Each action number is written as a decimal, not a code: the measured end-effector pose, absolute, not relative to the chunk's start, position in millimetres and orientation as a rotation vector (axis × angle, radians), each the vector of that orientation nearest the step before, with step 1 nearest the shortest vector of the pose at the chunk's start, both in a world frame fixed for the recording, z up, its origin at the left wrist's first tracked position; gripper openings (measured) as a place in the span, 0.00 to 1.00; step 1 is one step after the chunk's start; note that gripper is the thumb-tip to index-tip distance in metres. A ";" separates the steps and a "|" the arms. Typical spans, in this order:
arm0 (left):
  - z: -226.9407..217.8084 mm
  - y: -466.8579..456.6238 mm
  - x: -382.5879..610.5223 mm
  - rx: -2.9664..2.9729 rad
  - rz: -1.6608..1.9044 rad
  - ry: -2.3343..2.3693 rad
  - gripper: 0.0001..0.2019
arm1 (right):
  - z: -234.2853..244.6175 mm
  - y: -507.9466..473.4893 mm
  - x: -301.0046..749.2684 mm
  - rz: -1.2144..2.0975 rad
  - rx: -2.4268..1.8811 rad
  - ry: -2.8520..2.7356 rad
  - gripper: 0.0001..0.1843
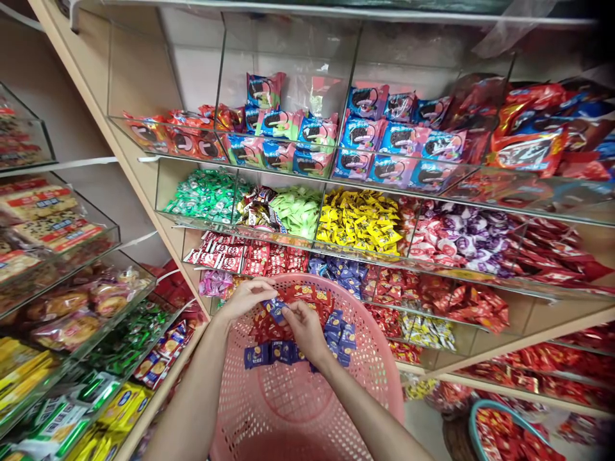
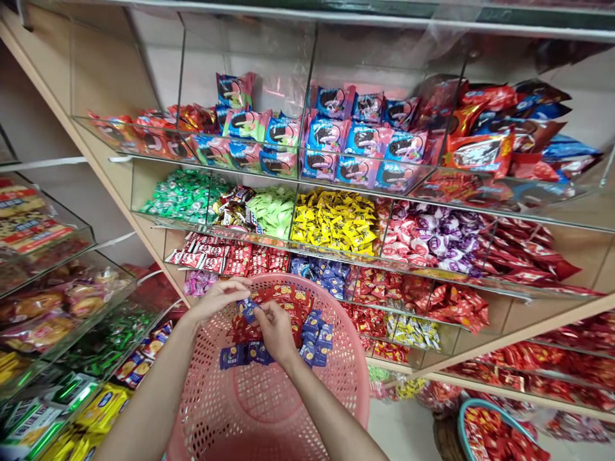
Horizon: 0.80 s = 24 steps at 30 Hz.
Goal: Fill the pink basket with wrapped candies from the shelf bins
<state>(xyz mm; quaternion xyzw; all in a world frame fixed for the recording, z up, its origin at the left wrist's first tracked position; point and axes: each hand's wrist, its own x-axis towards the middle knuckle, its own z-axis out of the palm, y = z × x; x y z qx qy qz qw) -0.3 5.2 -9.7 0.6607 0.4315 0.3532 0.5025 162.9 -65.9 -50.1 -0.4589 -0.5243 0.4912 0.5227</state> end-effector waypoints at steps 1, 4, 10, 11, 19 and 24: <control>-9.6 5.1 -0.3 1.583 0.856 1.043 0.11 | -50.8 -65.6 163.7 1.176 -1.101 -1.254 0.16; -9.4 5.3 -1.0 1.560 0.858 1.042 0.11 | -50.7 -65.2 166.0 1.193 -1.106 -1.244 0.16; -9.4 5.6 -1.8 1.590 0.854 1.031 0.12 | -42.0 -63.7 172.7 1.194 -1.115 -1.240 0.17; -9.3 5.6 -1.6 1.602 0.849 1.029 0.12 | -40.6 -63.0 174.0 1.187 -1.117 -1.239 0.17; -9.7 5.8 -1.3 1.654 0.825 1.034 0.13 | -40.5 -55.9 175.9 1.178 -1.124 -1.095 0.20; -4.0 3.3 0.3 1.654 0.789 1.103 0.15 | -16.2 -50.6 204.2 1.180 -1.102 -1.044 0.21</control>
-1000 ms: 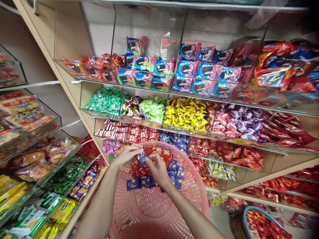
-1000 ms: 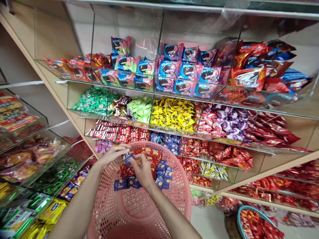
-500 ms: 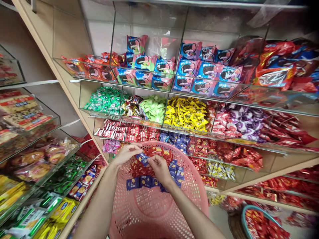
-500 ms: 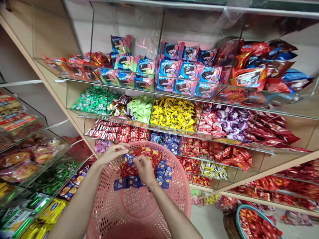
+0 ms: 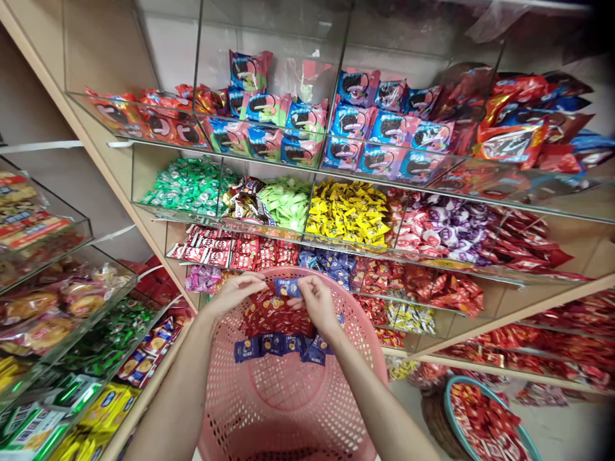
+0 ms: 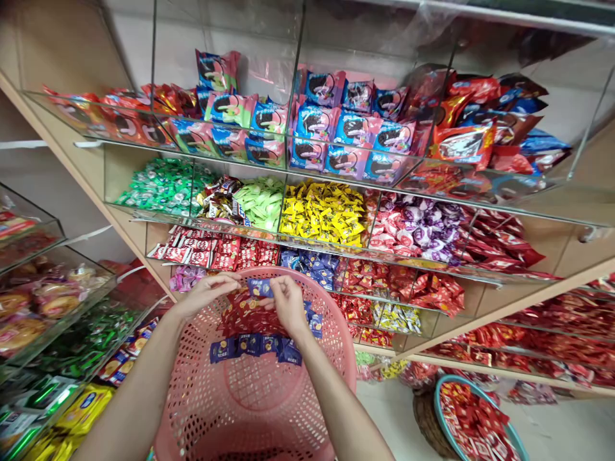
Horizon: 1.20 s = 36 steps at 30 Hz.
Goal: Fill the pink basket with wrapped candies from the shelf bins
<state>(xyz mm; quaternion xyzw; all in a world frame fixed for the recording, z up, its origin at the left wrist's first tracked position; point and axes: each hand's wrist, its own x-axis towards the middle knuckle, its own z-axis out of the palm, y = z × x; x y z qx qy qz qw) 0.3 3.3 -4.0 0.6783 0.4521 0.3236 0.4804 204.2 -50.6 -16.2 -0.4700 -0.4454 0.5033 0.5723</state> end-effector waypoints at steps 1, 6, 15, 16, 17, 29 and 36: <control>-2.3 2.6 0.8 1.661 0.782 1.110 0.16 | -8.7 -50.1 215.5 1.140 -1.102 -1.039 0.21; 0.4 1.3 1.8 1.691 0.778 1.103 0.19 | 9.2 -61.1 278.7 1.020 -1.196 -1.030 0.22; -6.5 6.3 0.7 1.681 0.761 1.086 0.19 | -28.8 -93.2 334.5 0.926 -1.583 -1.430 0.13; -6.6 6.4 0.8 1.677 0.761 1.087 0.19 | -29.3 -94.0 334.6 0.883 -1.639 -1.504 0.11; -6.5 6.4 0.9 1.674 0.760 1.088 0.19 | -29.0 -94.1 333.6 0.836 -1.691 -1.578 0.09; -5.6 7.4 0.4 1.671 0.744 1.121 0.20 | -32.7 -65.7 306.3 0.427 -2.098 -2.015 0.11; -4.1 6.6 1.3 1.678 0.761 1.131 0.21 | -39.1 -70.7 298.1 0.277 -2.172 -2.046 0.14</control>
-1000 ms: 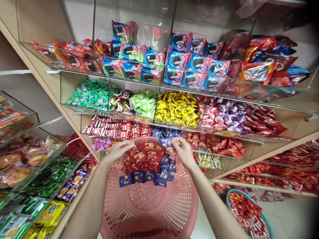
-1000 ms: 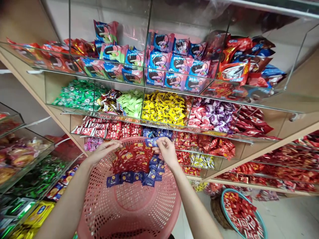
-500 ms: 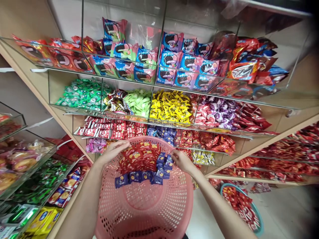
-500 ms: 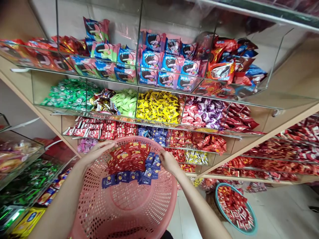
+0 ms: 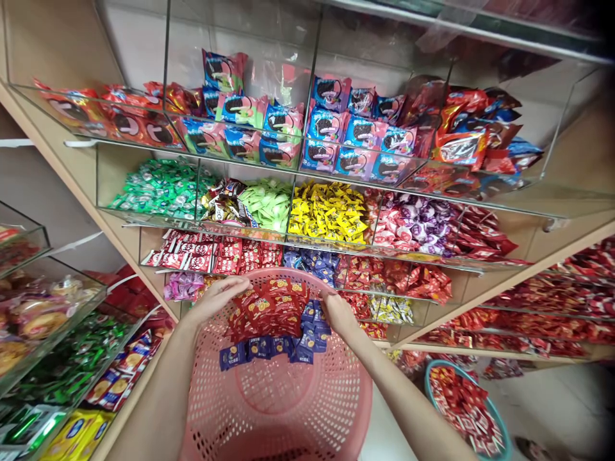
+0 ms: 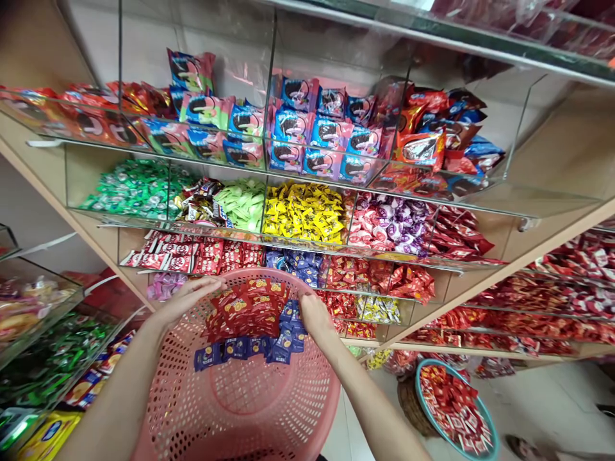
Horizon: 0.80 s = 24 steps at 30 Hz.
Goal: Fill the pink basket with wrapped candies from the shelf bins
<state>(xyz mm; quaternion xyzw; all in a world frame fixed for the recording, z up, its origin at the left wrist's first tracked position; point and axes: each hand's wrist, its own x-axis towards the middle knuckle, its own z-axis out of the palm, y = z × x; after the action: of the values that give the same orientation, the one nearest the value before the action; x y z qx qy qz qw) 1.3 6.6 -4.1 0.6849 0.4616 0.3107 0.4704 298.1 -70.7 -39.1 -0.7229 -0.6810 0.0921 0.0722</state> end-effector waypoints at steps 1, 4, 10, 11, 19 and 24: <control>-3.7 6.4 1.6 1.673 0.762 1.131 0.20 | -38.4 -72.4 296.5 0.250 -2.181 -2.061 0.15; -1.5 5.2 2.1 1.656 0.757 1.116 0.20 | -35.5 -76.2 291.1 0.177 -2.211 -2.090 0.18; 6.0 1.8 2.7 1.636 0.737 1.117 0.21 | -31.5 -86.1 287.0 0.140 -2.173 -2.053 0.17; 6.6 1.5 2.7 1.645 0.737 1.117 0.21 | -30.9 -86.8 289.5 0.137 -2.130 -2.019 0.15; -3.2 6.5 -1.9 1.636 0.743 1.112 0.19 | -35.1 -22.7 331.2 0.766 -1.740 -1.145 0.05; -2.6 7.3 -2.8 1.637 0.746 1.094 0.17 | -53.0 33.9 338.8 1.118 -1.771 -0.928 0.10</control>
<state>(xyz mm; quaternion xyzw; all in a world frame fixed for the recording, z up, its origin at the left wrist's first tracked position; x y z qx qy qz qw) -2.8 7.3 -2.6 0.6756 0.4516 0.3076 0.4950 338.8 33.9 -53.0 -0.7044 -0.3689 0.4444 0.4126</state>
